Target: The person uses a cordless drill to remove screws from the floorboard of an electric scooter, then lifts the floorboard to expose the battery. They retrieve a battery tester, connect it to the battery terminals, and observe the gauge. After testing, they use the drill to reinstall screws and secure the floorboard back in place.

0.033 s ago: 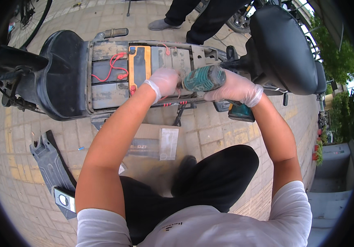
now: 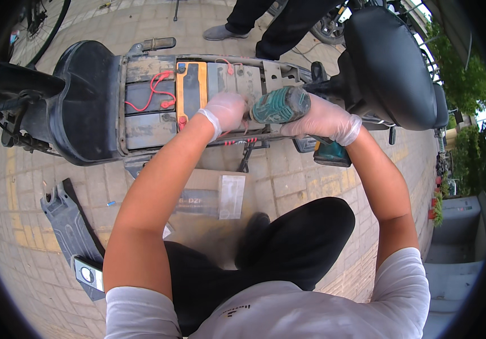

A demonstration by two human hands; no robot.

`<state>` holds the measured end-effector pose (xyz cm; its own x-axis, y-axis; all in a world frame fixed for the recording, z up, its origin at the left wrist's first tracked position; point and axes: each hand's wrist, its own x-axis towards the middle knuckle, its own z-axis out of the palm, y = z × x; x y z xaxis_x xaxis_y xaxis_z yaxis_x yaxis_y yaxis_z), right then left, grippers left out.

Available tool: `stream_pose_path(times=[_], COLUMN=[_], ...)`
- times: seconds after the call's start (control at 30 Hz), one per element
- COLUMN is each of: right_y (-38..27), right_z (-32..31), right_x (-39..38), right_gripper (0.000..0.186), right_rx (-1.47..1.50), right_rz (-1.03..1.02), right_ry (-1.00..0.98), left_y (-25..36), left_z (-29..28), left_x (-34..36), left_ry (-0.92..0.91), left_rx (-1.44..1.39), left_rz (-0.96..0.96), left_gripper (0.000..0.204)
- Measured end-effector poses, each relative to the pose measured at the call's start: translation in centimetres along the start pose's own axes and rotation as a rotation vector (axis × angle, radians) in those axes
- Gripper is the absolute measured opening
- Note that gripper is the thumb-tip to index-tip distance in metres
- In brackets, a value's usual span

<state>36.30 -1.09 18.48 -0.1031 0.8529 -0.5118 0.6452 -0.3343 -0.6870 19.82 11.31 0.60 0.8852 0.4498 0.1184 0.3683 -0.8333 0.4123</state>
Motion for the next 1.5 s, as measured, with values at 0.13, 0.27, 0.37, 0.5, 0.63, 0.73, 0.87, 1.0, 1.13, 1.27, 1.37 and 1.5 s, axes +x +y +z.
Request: stream_pose_path(times=[0.13, 0.27, 0.37, 0.5, 0.63, 0.73, 0.87, 1.0, 1.13, 1.27, 1.37, 1.5], right_y=[-0.7, -1.0, -1.4, -1.5, -1.0, -0.6, -0.2, -0.1, 0.0, 0.2, 0.2, 0.0], right_z=[0.0, 1.0, 0.8, 0.7, 0.8, 0.7, 0.5, 0.6, 0.7, 0.9, 0.9, 0.9], right_x=[-0.2, -0.7, -0.7, -0.7, -0.8, -0.7, -0.6, -0.7, -0.7, -0.7, -0.8, -0.9], right_gripper=[0.041, 0.038, 0.036, 0.035, 0.032, 0.031, 0.03, 0.029, 0.03, 0.03, 0.031, 0.031], right_rx=[-0.008, 0.028, -0.011, -0.009, 0.077, 0.125, 0.091, 0.119, 0.14, 0.178, 0.121, 0.106], right_rz=[0.015, 0.024, 0.081, 0.082, 0.086, 0.074, 0.057, 0.036, 0.049, 0.091, 0.082, 0.102], right_ry=[0.016, 0.06, 0.061, 0.06, 0.082, 0.076, 0.042, 0.064, 0.107, 0.115, 0.122, 0.131], left_y=[-0.4, -0.6, -0.1, 0.9, 2.2, 2.9, 3.1, 4.6, 7.4, 5.6, 4.0, 4.5], left_z=[0.3, 0.5, 0.2, -1.5, -3.2, -3.2, -2.1, -0.6, 1.4, 1.1, 0.5, 0.9], left_x=[0.3, 0.4, 0.3, -0.4, -1.2, -1.0, -0.1, 0.4, 0.3, -0.1, -0.3, -0.1], left_ry=[-0.018, -0.02, -0.011, -0.031, 0.041, -0.018, 0.051, 0.189, 0.485, 0.361, 0.272, 0.349], left_rx=[-0.016, -0.041, -0.004, -0.092, -0.393, -0.768, -0.971, -0.943, -0.852, -0.914, -0.934, -0.893], left_rz=[0.009, 0.025, 0.002, -0.03, -0.016, -0.037, -0.042, -0.046, -0.327, -0.159, -0.047, -0.033], left_gripper=[0.014, 0.015, 0.015, 0.024, 0.052, 0.061, 0.066, 0.059, 0.053, 0.061, 0.063, 0.064])
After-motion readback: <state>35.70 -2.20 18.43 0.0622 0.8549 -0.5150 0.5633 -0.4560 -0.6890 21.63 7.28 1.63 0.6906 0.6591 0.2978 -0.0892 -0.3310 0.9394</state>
